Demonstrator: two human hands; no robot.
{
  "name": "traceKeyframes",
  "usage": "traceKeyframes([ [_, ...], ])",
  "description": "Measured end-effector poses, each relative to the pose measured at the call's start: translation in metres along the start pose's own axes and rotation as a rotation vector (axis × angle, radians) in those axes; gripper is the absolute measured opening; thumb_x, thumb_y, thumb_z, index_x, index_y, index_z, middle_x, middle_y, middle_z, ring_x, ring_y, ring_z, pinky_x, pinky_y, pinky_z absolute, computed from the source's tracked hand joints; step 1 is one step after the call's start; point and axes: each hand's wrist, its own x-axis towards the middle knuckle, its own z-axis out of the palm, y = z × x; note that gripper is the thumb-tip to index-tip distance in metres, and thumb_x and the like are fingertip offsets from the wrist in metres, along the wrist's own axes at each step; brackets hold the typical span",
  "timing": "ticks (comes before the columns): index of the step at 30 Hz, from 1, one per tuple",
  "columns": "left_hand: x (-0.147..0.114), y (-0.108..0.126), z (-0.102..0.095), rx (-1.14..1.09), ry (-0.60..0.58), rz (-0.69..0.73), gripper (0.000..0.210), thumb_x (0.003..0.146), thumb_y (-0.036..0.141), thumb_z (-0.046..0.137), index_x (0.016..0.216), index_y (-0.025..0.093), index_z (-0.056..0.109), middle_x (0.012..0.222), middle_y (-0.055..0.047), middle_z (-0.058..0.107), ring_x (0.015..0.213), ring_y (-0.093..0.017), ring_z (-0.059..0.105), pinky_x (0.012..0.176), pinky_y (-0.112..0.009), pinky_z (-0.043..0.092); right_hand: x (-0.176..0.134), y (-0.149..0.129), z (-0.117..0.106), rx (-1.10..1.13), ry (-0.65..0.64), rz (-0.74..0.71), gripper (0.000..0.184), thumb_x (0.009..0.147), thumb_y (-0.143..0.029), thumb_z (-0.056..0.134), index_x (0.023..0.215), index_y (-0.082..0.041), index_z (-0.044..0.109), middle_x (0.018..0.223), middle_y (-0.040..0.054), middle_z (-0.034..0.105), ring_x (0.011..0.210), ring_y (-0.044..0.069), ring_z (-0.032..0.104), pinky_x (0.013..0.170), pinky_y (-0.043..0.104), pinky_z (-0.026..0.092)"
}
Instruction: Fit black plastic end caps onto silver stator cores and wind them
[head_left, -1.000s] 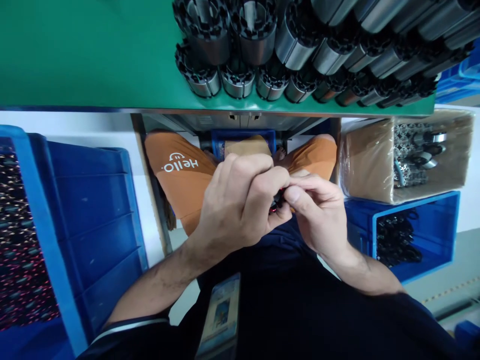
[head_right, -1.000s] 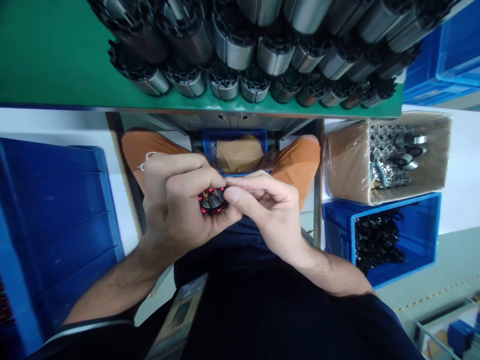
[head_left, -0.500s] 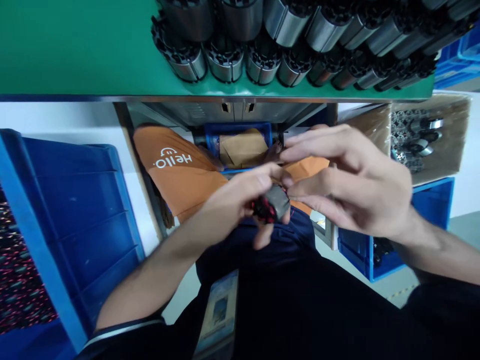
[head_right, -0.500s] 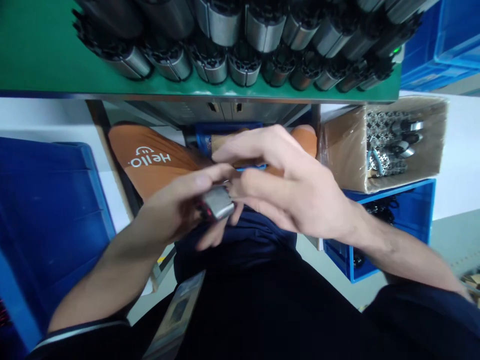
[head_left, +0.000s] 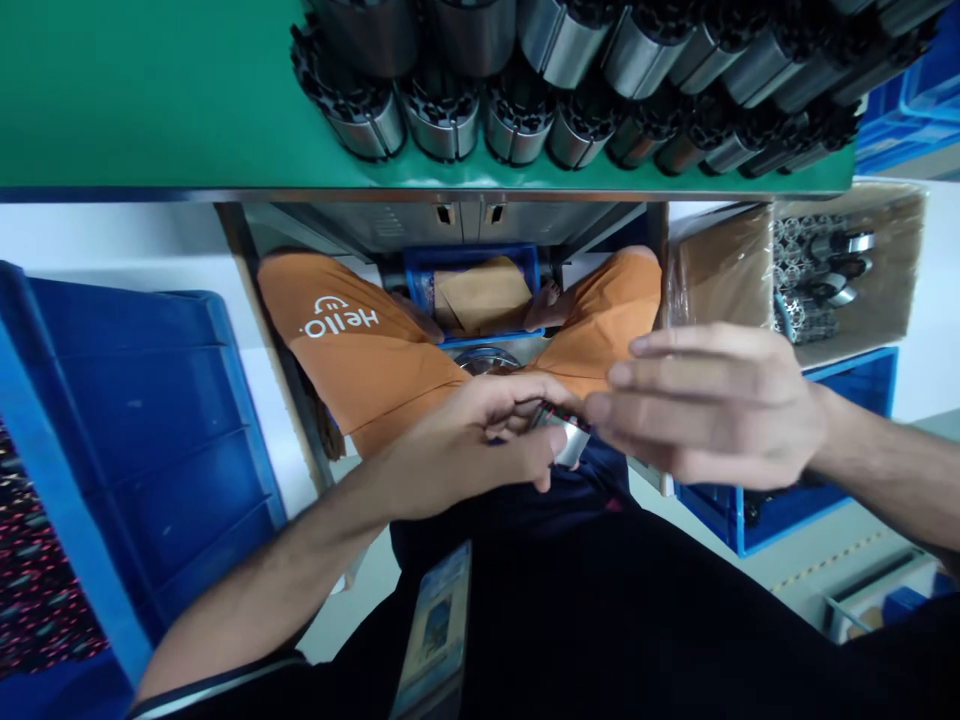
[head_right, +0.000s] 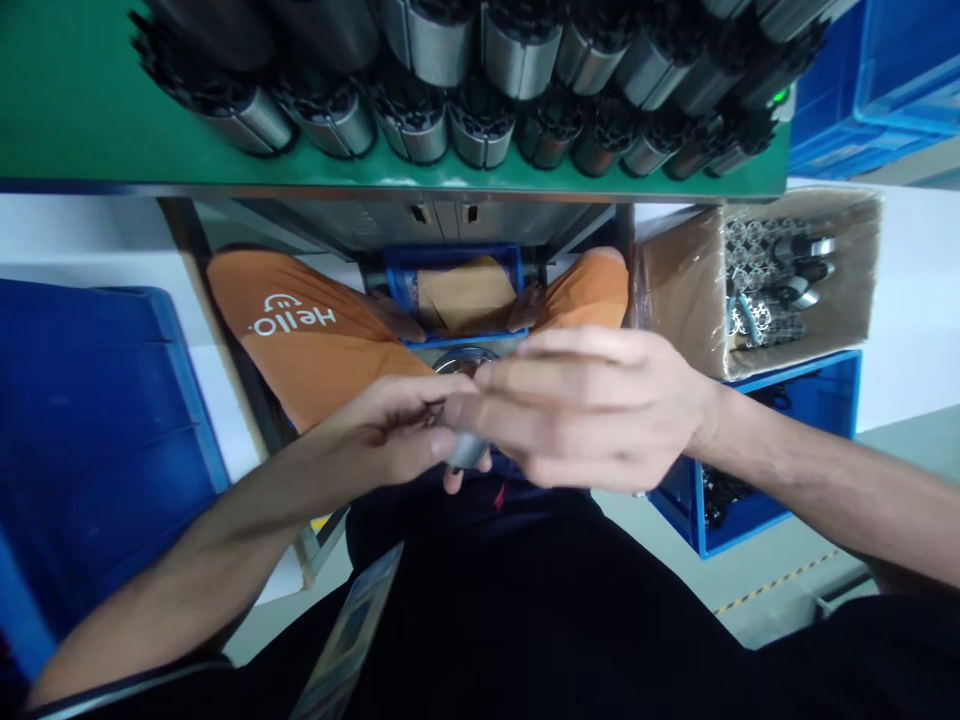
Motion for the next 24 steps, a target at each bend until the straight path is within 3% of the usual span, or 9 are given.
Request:
traceKeyframes([
  [2,-0.004,0.001,-0.001,0.122,0.120,0.046,0.023,0.114,0.025,0.083,0.137,0.024,0.081,0.116,-0.004,0.094,0.097,-0.021,0.093,0.089,-0.032,0.078,-0.004,0.005,-0.011,0.015,-0.110,-0.061,0.031,0.087,-0.058,0.115,0.108,-0.041,0.101,0.135,0.0018,0.098,0.122,0.032,0.095,0.106,0.046,0.083],
  [4,-0.007,0.001,0.001,0.373,0.336,0.198,0.037,0.107,0.015,0.091,0.141,0.027,0.080,0.137,-0.005,0.094,0.122,-0.023,0.094,0.111,-0.035,0.078,-0.010,0.010,-0.016,0.120,-0.174,0.065,0.025,0.108,-0.053,0.099,0.121,-0.032,0.100,0.143,0.0085,0.096,0.130,0.030,0.094,0.107,0.041,0.081],
  [8,-0.007,0.001,0.006,0.658,0.424,0.485,0.031,0.110,0.008,0.089,0.133,0.028,0.083,0.148,-0.004,0.092,0.132,-0.019,0.092,0.120,-0.029,0.075,-0.012,0.015,-0.005,0.515,-0.462,0.478,0.027,0.113,-0.050,0.094,0.109,-0.024,0.097,0.096,0.0052,0.096,0.078,0.020,0.092,0.070,0.028,0.075],
  [11,-0.005,0.002,0.007,0.849,0.432,0.660,0.026,0.111,0.013,0.088,0.134,0.027,0.084,0.148,-0.005,0.092,0.133,-0.020,0.092,0.121,-0.028,0.074,-0.008,0.010,0.007,0.566,-0.506,0.561,0.034,0.108,-0.056,0.099,0.098,-0.023,0.094,0.076,-0.0004,0.088,0.052,0.015,0.077,0.049,0.027,0.062],
  [14,-0.002,0.003,0.008,0.859,0.416,0.522,0.028,0.108,0.019,0.082,0.136,0.023,0.080,0.129,-0.005,0.095,0.112,-0.022,0.095,0.102,-0.030,0.078,-0.005,-0.002,0.009,0.271,-0.398,0.372,0.035,0.101,-0.053,0.105,0.082,-0.029,0.088,0.065,-0.0070,0.076,0.047,0.011,0.059,0.044,0.028,0.049],
  [16,0.000,0.003,0.008,0.655,0.322,0.297,0.026,0.106,0.021,0.077,0.132,0.022,0.078,0.104,0.000,0.091,0.085,-0.017,0.090,0.080,-0.025,0.073,-0.003,-0.008,0.004,0.091,-0.357,0.258,0.045,0.093,-0.047,0.112,0.068,-0.031,0.078,0.059,-0.0080,0.064,0.048,0.010,0.044,0.041,0.031,0.033],
  [18,0.001,0.002,0.007,0.483,0.289,0.187,0.025,0.109,0.021,0.076,0.133,0.023,0.077,0.101,0.002,0.090,0.081,-0.014,0.087,0.078,-0.024,0.071,-0.002,-0.008,-0.005,-0.021,-0.305,0.158,0.051,0.087,-0.044,0.116,0.064,-0.030,0.073,0.059,-0.0068,0.059,0.052,0.011,0.038,0.042,0.033,0.027],
  [21,-0.002,-0.001,0.007,0.552,0.432,0.272,0.031,0.110,0.017,0.086,0.139,0.026,0.078,0.133,-0.004,0.093,0.121,-0.021,0.093,0.110,-0.032,0.075,-0.003,0.002,-0.019,0.006,-0.194,0.096,0.035,0.088,-0.048,0.116,0.085,-0.030,0.087,0.083,-0.0015,0.080,0.067,0.013,0.065,0.052,0.028,0.052],
  [24,-0.005,-0.003,0.008,0.720,0.499,0.423,0.031,0.108,0.011,0.091,0.130,0.030,0.080,0.147,-0.003,0.091,0.132,-0.022,0.091,0.120,-0.034,0.075,-0.004,0.015,-0.017,0.333,-0.293,0.363,0.031,0.102,-0.057,0.104,0.103,-0.027,0.095,0.099,0.0038,0.092,0.076,0.016,0.084,0.060,0.026,0.067],
])
